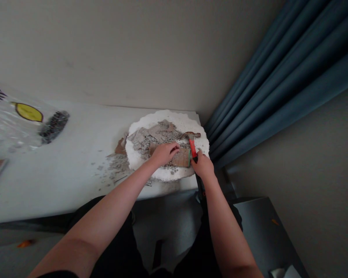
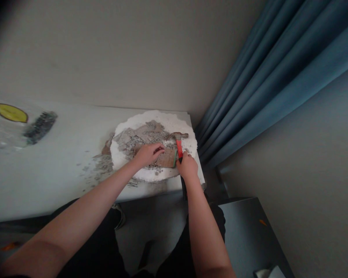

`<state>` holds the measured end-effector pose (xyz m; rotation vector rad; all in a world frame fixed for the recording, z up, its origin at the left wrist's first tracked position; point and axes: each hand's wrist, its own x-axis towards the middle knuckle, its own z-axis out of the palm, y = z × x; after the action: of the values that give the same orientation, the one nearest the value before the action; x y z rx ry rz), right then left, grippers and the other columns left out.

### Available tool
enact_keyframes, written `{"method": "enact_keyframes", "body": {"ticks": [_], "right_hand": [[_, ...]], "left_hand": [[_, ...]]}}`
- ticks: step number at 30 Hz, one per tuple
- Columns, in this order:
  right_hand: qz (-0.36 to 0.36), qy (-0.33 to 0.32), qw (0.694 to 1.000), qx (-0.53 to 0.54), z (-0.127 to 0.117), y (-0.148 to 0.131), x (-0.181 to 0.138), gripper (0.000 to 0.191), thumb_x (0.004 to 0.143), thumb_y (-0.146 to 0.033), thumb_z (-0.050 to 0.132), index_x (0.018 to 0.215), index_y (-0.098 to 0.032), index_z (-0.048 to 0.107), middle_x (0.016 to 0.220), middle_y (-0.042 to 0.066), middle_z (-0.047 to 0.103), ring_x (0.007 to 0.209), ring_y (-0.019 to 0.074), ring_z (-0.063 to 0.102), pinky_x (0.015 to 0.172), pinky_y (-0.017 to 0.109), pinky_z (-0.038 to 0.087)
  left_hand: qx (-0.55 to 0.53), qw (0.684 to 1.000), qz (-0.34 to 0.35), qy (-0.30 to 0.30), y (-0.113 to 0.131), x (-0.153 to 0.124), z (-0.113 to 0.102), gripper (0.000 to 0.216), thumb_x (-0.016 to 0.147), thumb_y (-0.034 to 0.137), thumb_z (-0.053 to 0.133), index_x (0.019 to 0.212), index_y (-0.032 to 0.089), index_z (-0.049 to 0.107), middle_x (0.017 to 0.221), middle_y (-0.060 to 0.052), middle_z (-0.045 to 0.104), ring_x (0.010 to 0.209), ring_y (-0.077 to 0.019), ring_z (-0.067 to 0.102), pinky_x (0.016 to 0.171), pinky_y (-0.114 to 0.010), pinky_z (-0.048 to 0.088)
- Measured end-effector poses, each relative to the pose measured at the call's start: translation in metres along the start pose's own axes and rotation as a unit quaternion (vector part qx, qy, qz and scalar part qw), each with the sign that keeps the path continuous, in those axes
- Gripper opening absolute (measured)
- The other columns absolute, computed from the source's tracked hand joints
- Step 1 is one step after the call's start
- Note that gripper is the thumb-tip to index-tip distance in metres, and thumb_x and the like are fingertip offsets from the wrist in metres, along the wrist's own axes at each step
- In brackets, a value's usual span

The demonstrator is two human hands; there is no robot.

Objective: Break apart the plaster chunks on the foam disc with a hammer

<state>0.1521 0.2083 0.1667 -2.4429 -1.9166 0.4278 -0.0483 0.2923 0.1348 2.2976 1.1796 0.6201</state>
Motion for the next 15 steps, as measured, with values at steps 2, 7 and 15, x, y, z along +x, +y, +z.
{"method": "enact_keyframes", "body": {"ticks": [2,7,15], "right_hand": [[0.006,-0.001,1.0,-0.005,-0.0007,-0.0023,0.0007,0.035,0.1,-0.037,0.054,0.128,-0.016,0.059,0.119,0.017,0.073,0.107,0.03,0.071,0.084,0.036,0.051],[0.014,0.002,1.0,-0.012,-0.001,-0.0032,0.0017,0.037,0.099,-0.038,0.054,0.129,-0.017,0.059,0.117,0.016,0.074,0.106,0.03,0.072,0.083,0.036,0.051],[0.022,0.0,1.0,-0.013,-0.0037,-0.0044,0.0015,0.046,0.098,-0.038,0.056,0.139,-0.017,0.055,0.117,0.017,0.075,0.105,0.0303,0.073,0.082,0.035,0.051]], "left_hand": [[0.005,1.0,0.004,0.0,-0.0003,-0.0006,0.0006,0.029,0.099,0.042,0.048,0.107,0.024,0.07,0.1,-0.006,0.078,0.091,-0.0239,0.072,0.084,-0.035,0.052],[-0.005,1.0,-0.002,0.002,0.0008,-0.0002,0.0002,0.027,0.098,0.041,0.049,0.105,0.024,0.07,0.098,-0.005,0.079,0.09,-0.0229,0.072,0.083,-0.035,0.053],[0.017,1.0,0.002,-0.008,-0.0004,0.0004,0.0008,0.028,0.099,0.041,0.049,0.106,0.024,0.07,0.097,-0.006,0.078,0.089,-0.0239,0.072,0.083,-0.036,0.052]]}}
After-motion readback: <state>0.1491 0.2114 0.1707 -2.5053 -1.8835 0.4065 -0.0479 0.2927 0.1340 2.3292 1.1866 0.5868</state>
